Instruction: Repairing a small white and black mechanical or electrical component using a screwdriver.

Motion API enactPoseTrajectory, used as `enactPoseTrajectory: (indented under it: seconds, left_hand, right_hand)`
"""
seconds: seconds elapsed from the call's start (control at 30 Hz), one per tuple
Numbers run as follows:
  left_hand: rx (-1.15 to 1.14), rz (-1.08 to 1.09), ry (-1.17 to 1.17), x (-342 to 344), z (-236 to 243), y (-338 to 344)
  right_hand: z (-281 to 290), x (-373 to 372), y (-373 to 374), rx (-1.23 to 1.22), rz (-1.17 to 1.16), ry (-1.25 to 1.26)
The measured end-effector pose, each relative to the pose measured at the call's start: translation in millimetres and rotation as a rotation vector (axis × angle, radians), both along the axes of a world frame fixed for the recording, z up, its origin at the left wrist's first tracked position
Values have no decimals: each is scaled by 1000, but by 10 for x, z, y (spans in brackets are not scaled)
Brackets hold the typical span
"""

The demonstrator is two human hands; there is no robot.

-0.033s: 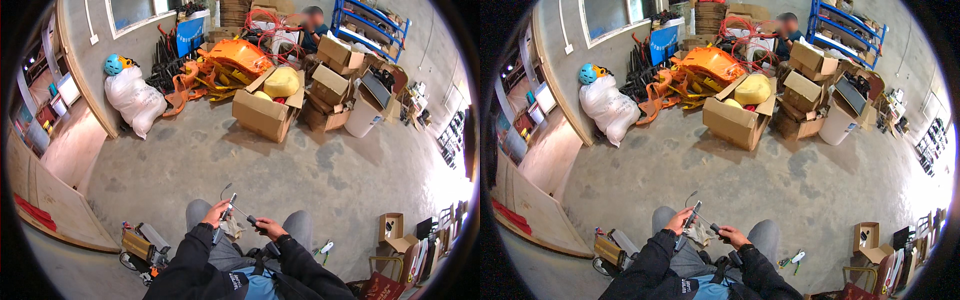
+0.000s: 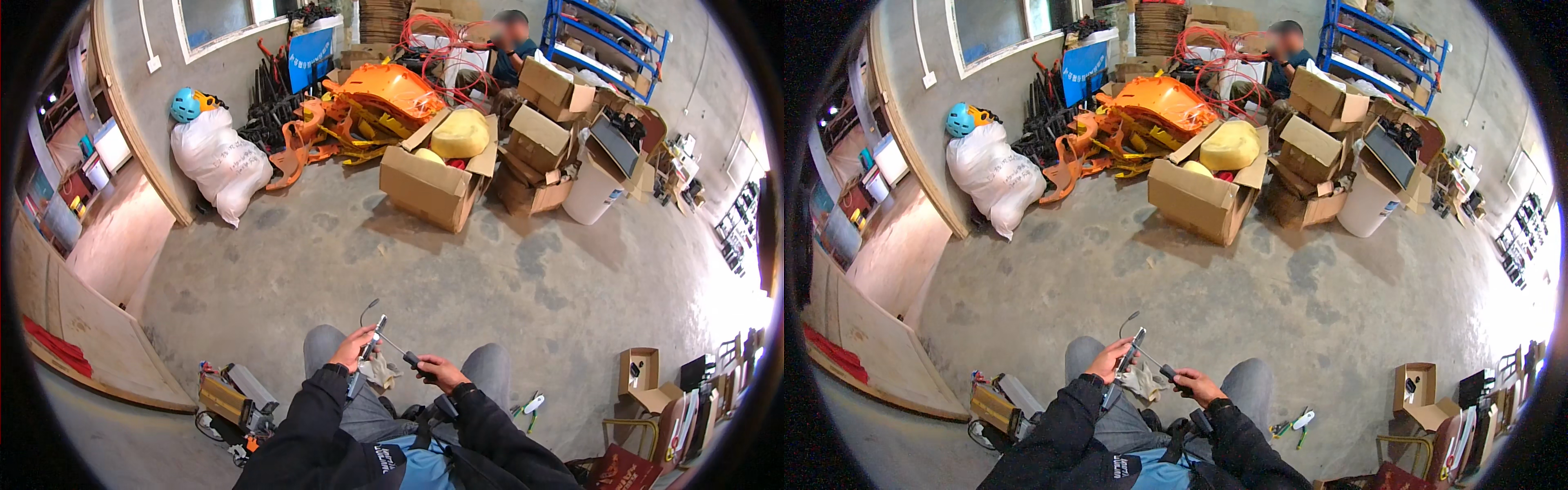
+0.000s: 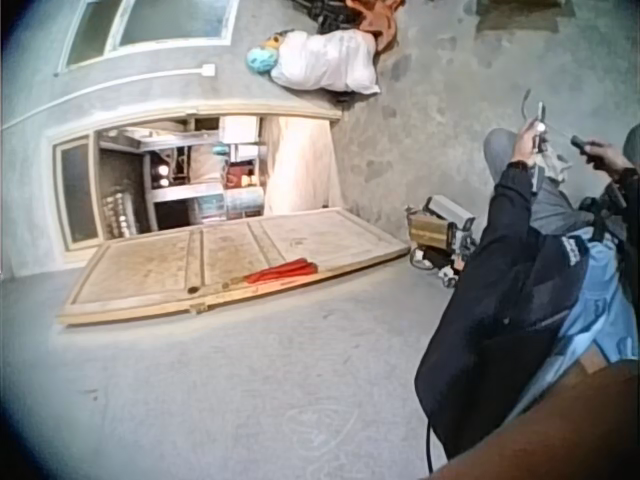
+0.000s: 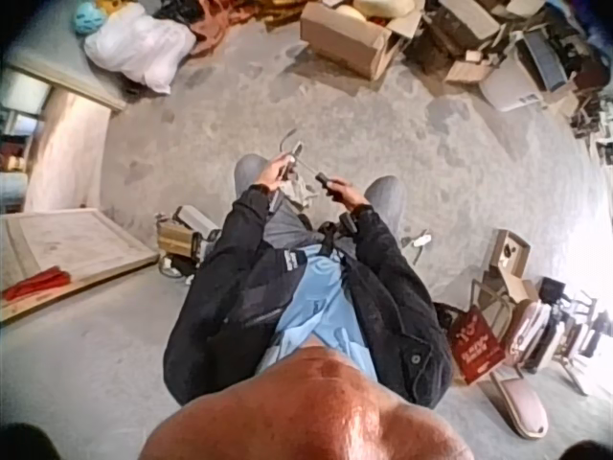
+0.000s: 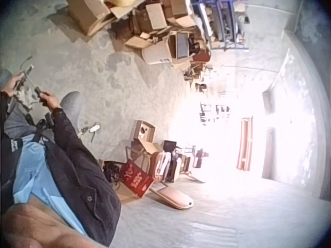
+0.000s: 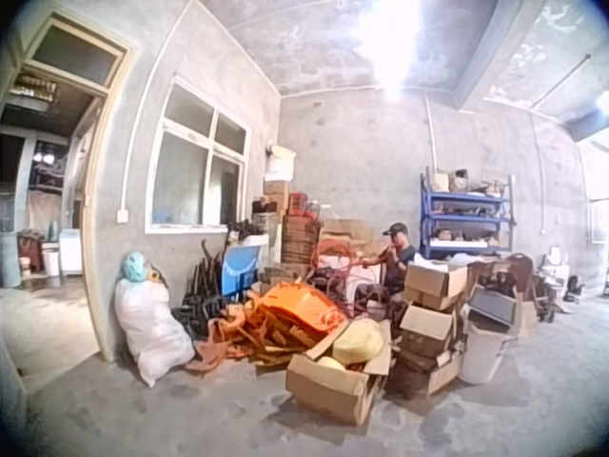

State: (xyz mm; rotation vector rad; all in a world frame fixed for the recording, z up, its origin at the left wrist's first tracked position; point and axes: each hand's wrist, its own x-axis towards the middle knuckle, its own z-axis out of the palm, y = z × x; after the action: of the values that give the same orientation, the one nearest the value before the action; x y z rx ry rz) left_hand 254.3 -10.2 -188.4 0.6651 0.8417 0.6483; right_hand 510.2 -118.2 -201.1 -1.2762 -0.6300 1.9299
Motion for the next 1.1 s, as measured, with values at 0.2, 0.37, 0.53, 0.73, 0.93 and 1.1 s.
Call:
enactPoseTrajectory:
  seconds: [0.2,0.37,0.53,0.73,0.93,1.1]
  left_hand:
    - [-7,3,-6,1,-8,6]
    - [4,2,-14,15,13,9]
    - [4,-1,19,18,64,-4]
    - [3,5,-1,14,44,-9]
    - [8,3,6,17,43,-1]
    - [23,9,16,26,74,1]
  right_hand:
    - [0,-2,3,4,-12,17]
    - [8,16,8,-5,-4,17]
    - [-5,15,7,7,2,20]
    - [-10,13,6,4,6,8]
    - [50,7,5,-3,-11,5]
    - [-4,13,26,-10,-8,16]
